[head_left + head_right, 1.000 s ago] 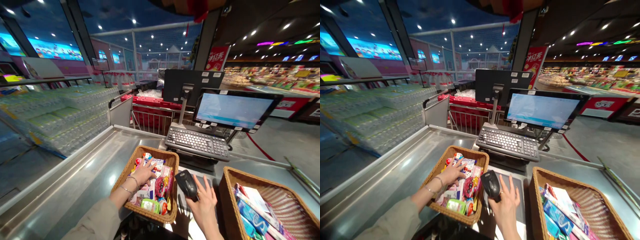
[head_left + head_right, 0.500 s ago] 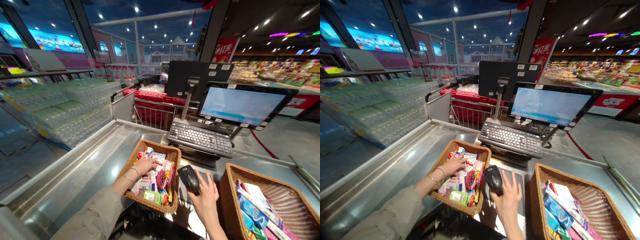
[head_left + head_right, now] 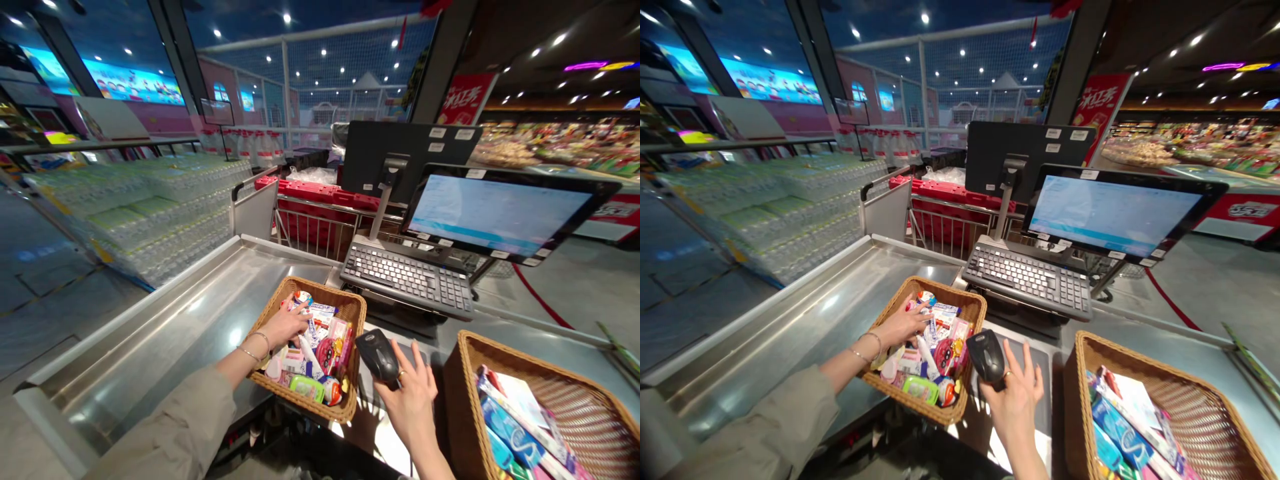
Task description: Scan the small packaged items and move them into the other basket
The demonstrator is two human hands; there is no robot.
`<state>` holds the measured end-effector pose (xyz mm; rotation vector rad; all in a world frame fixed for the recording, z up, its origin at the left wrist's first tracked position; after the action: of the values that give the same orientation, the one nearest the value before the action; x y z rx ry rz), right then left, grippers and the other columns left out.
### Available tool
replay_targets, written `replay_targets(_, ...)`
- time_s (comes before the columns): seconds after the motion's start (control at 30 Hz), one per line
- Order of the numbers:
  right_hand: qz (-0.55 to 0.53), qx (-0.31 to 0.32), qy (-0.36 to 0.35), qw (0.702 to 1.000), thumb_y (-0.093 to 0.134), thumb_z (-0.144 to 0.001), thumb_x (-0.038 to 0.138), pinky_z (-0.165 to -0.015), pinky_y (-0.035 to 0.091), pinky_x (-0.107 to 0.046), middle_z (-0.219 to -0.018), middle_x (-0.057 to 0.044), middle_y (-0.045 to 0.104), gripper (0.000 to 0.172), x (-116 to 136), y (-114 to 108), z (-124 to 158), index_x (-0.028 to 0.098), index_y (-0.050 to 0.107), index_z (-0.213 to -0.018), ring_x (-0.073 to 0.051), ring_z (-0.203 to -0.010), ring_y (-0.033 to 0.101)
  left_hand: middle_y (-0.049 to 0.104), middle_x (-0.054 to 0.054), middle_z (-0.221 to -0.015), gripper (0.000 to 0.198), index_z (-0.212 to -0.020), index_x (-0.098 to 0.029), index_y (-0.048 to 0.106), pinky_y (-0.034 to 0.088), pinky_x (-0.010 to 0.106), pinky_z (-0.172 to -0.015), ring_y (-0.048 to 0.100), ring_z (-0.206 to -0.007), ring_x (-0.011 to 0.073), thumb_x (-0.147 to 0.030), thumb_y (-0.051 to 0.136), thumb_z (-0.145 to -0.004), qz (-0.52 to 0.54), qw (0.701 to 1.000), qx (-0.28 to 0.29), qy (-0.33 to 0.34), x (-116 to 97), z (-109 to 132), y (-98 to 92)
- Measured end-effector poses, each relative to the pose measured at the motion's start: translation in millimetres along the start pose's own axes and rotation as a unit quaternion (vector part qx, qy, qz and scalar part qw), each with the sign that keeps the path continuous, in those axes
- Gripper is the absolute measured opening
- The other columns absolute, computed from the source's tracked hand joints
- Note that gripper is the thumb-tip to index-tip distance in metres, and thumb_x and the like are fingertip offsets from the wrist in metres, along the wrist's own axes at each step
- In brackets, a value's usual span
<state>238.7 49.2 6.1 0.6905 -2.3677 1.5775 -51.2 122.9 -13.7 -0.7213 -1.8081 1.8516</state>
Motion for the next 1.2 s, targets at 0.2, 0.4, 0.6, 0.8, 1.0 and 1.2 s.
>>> replay_targets(0.2, -0.010, -0.007, -0.009, 1.000, 0.059, -0.077, 0.040, -0.109, 0.021, -0.063, -0.136, -0.003, 0.058, 0.019, 5, -3, -3, 0.024, 0.071, -0.078, -0.036, -0.142, 0.029, 0.061, 0.001, -0.135, 0.021, -0.072, -0.022, 0.065, -0.022, 0.059, -0.111, 0.029, -0.144, 0.0305, -0.040, 0.069, -0.081, 0.025, 0.998, -0.011, -0.060, 10, 8, -19.1)
replay_targets(0.4, -0.019, 0.006, -0.001, 1.000, 0.059, -0.076, 0.040, -0.110, 0.020, -0.064, -0.137, -0.003, 0.057, 0.020, 4, -6, -6, 0.025, 0.072, -0.083, -0.036, -0.143, 0.027, 0.059, 0.000, -0.138, 0.024, -0.071, -0.021, 0.063, -0.028, 0.065, -0.104, 0.022, -0.146, 0.0346, -0.041, 0.070, -0.080, 0.047, 0.991, -0.051, -0.118, 14, 11, -36.7)
replay_targets(0.6, -0.032, -0.002, 0.017, 0.999, 0.060, -0.075, 0.040, -0.111, 0.018, -0.064, -0.136, -0.003, 0.058, 0.019, 11, -15, -8, 0.025, 0.071, -0.078, -0.036, -0.142, 0.028, 0.056, 0.001, -0.141, 0.024, -0.071, -0.021, 0.061, -0.021, 0.069, -0.107, 0.021, -0.147, 0.0339, -0.041, 0.067, -0.083, 0.061, 0.971, -0.117, -0.199, 1, 13, -48.7)
replay_targets(0.8, -0.032, -0.012, 0.016, 0.999, 0.058, -0.075, 0.037, -0.111, 0.018, -0.064, -0.134, -0.004, 0.060, 0.017, 19, -22, -9, 0.023, 0.069, -0.072, -0.036, -0.143, 0.028, 0.057, 0.003, -0.139, 0.029, -0.068, -0.020, 0.059, -0.017, 0.073, -0.106, 0.025, -0.145, 0.0372, -0.043, 0.061, -0.086, 0.076, 0.952, -0.188, -0.229, -15, 6, -52.0)
replay_targets(1.0, -0.021, -0.012, 0.001, 1.000, 0.058, -0.073, 0.031, -0.110, 0.018, -0.064, -0.134, -0.004, 0.060, 0.013, 20, -23, -8, 0.023, 0.068, -0.072, -0.036, -0.144, 0.026, 0.058, 0.005, -0.138, 0.029, -0.067, -0.020, 0.058, -0.015, 0.074, -0.107, 0.025, -0.145, 0.0360, -0.040, 0.060, -0.087, 0.086, 0.940, -0.222, -0.243, -29, 0, -56.1)
replay_targets(1.2, -0.016, -0.010, -0.012, 1.000, 0.059, -0.070, 0.027, -0.111, 0.018, -0.064, -0.134, -0.001, 0.060, 0.010, 19, -21, -8, 0.024, 0.069, -0.071, -0.036, -0.144, 0.025, 0.059, 0.007, -0.137, 0.028, -0.064, -0.020, 0.057, -0.013, 0.075, -0.107, 0.025, -0.145, 0.0349, -0.036, 0.060, -0.088, 0.083, 0.938, -0.231, -0.246, -39, -3, -65.8)
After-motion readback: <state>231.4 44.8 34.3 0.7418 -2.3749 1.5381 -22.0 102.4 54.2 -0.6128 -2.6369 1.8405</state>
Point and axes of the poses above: each hand's wrist, its own z-axis away from the middle knuckle, its own y-axis out of the palm, x = y × z, the point moved 7 cm from there along -z, towards the middle knuckle
